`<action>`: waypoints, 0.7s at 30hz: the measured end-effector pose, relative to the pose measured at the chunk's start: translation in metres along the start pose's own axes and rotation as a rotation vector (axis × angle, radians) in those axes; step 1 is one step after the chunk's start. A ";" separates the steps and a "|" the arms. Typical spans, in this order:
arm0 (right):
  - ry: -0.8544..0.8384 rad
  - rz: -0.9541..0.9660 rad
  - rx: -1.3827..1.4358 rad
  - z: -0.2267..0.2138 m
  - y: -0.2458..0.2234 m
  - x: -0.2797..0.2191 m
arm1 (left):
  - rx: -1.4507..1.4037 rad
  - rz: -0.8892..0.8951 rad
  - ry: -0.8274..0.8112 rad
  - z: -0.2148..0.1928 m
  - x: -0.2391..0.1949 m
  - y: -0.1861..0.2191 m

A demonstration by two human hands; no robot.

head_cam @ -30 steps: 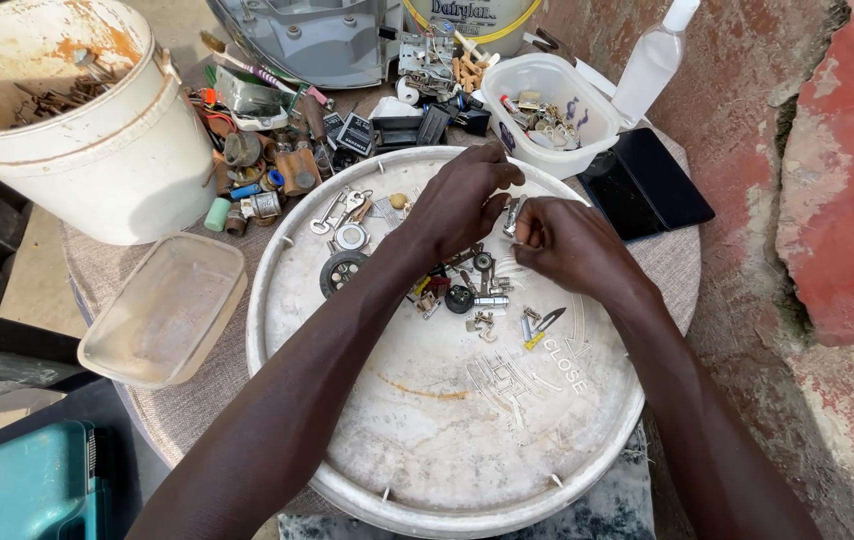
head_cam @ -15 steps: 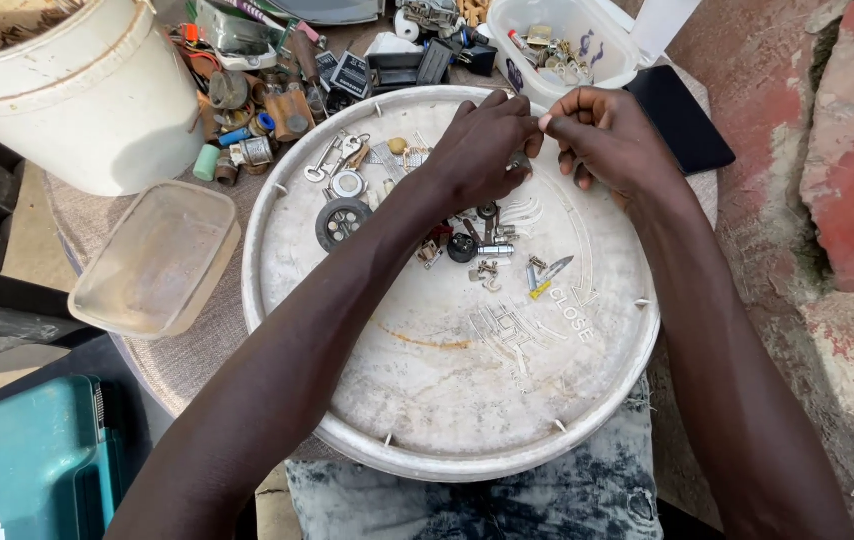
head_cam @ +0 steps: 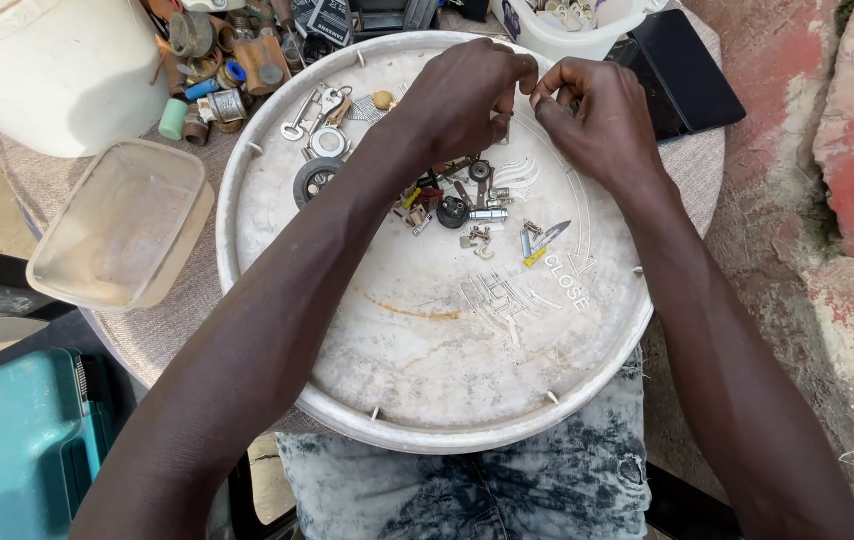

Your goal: The person is sorting through a pile of small electronic components on a bucket lid, picking them up individually and placing them into different containers or areas.

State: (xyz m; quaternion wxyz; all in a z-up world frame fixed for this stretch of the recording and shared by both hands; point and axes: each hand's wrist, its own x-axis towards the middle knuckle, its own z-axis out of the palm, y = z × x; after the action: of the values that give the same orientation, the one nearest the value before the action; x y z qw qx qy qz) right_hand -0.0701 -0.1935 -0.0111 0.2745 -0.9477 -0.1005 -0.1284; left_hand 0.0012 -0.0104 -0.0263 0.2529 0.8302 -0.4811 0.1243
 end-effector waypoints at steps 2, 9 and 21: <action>0.005 -0.038 0.022 -0.002 -0.004 0.000 | -0.039 -0.009 -0.004 -0.004 0.000 0.000; 0.034 -0.120 0.035 -0.001 0.002 -0.004 | -0.126 0.126 -0.152 -0.009 -0.006 -0.013; -0.099 -0.046 0.381 -0.009 -0.014 -0.003 | -0.611 -0.111 0.026 -0.012 -0.008 -0.003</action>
State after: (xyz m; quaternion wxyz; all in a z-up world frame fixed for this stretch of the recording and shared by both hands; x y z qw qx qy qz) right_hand -0.0783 -0.1869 0.0020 0.4405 -0.8813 -0.1578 -0.0665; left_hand -0.0002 0.0031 -0.0208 0.5032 0.7390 -0.4470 -0.0294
